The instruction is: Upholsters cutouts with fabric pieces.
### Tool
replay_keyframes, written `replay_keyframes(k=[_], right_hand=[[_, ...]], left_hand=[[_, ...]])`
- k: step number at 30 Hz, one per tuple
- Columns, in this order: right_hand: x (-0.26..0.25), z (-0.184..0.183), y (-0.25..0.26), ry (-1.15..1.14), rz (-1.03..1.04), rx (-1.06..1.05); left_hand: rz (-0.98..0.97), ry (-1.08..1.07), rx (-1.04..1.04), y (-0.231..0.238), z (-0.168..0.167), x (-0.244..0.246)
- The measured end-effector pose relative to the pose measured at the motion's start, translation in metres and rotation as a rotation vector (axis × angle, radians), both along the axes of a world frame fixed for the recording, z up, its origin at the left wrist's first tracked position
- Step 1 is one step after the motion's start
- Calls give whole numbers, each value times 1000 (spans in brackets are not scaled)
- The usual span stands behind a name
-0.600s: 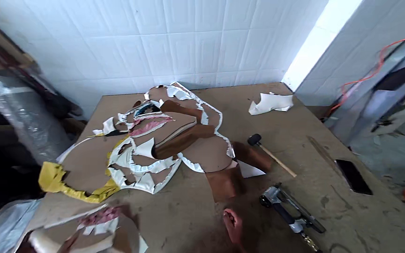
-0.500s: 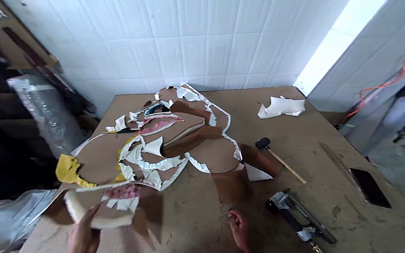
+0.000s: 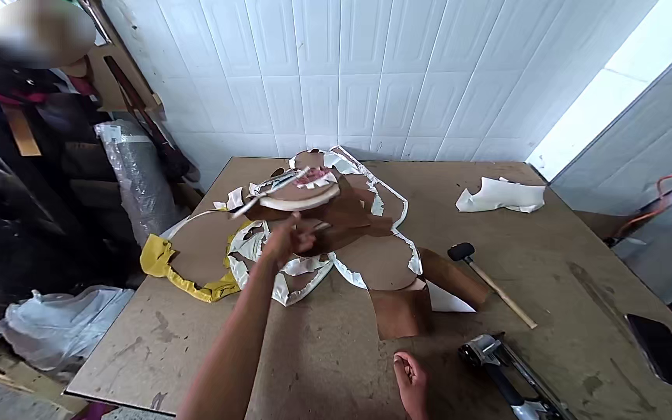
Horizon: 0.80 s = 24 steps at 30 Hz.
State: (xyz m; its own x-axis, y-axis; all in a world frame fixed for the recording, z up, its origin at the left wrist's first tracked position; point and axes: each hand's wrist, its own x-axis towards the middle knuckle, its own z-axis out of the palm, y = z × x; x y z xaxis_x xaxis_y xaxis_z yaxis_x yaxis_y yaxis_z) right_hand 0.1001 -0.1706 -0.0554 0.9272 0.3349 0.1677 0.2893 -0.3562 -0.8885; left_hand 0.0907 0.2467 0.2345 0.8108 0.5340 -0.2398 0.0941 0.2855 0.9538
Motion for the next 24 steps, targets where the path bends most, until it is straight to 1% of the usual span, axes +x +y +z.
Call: replay_keyframes(k=[2, 4, 5, 7, 8, 10, 12, 14, 16, 18, 19, 20, 21, 22, 23, 24], right_hand=[[7, -18, -3, 23, -25, 41], [5, -14, -2, 169, -22, 115], [4, -4, -2, 292, -16, 151], [8, 23, -9, 493, 0, 192], [15, 34, -17, 520, 24, 197], [45, 51, -33, 423, 115, 182], [95, 73, -48, 320, 188, 151], [167, 92, -63, 278, 156, 137], [254, 105, -76, 243, 65, 90], [353, 106, -86, 150, -1, 7], [404, 100, -91, 75, 21, -33], [454, 91, -95, -18, 83, -72], [500, 85, -97, -128, 190, -97], [533, 92, -93, -251, 342, -123], [545, 126, -81, -358, 469, -223], [519, 191, -51, -326, 416, -522]], left_hand=[[-120, 115, 35, -49, -41, -8], [-210, 176, -69, -96, -98, -26], [-248, 208, -95, -117, -126, -38], [-288, 235, -74, -153, -172, -53], [-288, 239, -49, -168, -188, -55], [-245, 252, 40, -187, -209, -53], [-175, 281, 201, -196, -224, -50], [-101, 354, 439, -202, -243, -44], [-32, 354, 735, -209, -267, -39], [-25, 273, 1042, -215, -281, -29], [-35, 283, 1167, -216, -282, -24], [-54, 322, 1242, -218, -282, -23], [-75, 373, 1268, -219, -280, -25], [-98, 410, 1266, -219, -279, -26], [-116, 434, 1261, -217, -278, -26], [-129, 458, 1263, -214, -278, -27]])
